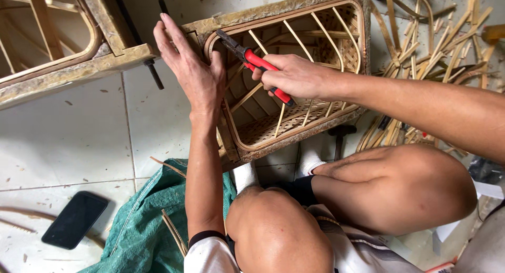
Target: The person inserts thin wooden strips into a rectangular basket frame, secures them with a hammer, and trims excess with pliers. They apply glue along the rim and continue inserting and adjusting strips to build the basket structure.
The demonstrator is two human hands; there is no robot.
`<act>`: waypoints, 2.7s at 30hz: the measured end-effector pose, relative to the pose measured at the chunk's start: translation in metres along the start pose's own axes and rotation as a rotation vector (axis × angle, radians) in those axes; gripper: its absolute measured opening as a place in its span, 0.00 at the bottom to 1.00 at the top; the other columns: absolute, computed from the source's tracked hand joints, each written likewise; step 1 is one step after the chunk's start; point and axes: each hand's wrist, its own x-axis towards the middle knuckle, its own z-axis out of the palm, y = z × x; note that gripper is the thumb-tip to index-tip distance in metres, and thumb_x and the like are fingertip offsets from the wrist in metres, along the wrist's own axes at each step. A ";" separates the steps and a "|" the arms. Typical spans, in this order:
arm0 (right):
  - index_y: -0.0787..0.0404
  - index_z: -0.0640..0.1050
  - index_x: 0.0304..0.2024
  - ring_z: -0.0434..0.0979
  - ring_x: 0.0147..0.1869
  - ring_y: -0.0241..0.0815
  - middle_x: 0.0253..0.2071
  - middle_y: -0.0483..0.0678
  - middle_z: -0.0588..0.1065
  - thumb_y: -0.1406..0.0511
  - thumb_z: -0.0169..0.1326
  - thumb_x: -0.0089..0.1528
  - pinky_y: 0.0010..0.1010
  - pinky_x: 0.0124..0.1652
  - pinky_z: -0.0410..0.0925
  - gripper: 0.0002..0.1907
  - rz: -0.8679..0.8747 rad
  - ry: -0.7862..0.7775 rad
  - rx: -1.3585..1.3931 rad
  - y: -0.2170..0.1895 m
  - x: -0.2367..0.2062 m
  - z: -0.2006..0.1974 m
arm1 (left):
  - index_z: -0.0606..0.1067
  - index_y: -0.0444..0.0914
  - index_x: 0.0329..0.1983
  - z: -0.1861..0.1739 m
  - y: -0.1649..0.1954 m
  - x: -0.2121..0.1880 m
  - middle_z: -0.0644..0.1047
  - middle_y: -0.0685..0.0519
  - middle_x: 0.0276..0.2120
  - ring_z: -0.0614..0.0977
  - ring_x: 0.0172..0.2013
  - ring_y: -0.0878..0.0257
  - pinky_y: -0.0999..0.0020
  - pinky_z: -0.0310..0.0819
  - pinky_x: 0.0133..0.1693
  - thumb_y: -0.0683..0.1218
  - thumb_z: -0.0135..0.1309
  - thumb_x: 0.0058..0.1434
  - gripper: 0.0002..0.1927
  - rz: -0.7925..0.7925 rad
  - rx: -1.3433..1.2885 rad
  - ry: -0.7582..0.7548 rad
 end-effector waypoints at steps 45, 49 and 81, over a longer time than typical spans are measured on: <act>0.68 0.76 0.38 0.81 0.28 0.40 0.32 0.53 0.77 0.57 0.50 0.70 0.29 0.23 0.73 0.18 -0.091 0.460 0.346 0.197 -0.072 -0.107 | 0.67 0.33 0.74 -0.009 0.052 0.010 0.72 0.38 0.68 0.69 0.71 0.42 0.45 0.59 0.69 0.45 0.50 0.78 0.24 0.607 0.477 -0.506; 0.67 0.76 0.31 0.83 0.30 0.40 0.37 0.51 0.77 0.58 0.47 0.70 0.29 0.24 0.76 0.20 -0.261 0.341 0.660 0.214 -0.061 -0.119 | 0.66 0.32 0.73 -0.021 0.049 -0.001 0.71 0.38 0.67 0.69 0.70 0.43 0.47 0.58 0.70 0.44 0.50 0.79 0.22 0.560 0.370 -0.494; 0.69 0.70 0.43 0.76 0.45 0.46 0.52 0.59 0.75 0.67 0.66 0.59 0.30 0.43 0.70 0.20 -0.313 0.845 0.045 0.303 -0.189 0.001 | 0.82 0.45 0.48 -0.104 0.071 -0.140 0.82 0.58 0.38 0.78 0.45 0.60 0.51 0.55 0.57 0.48 0.59 0.64 0.10 0.325 0.506 -0.753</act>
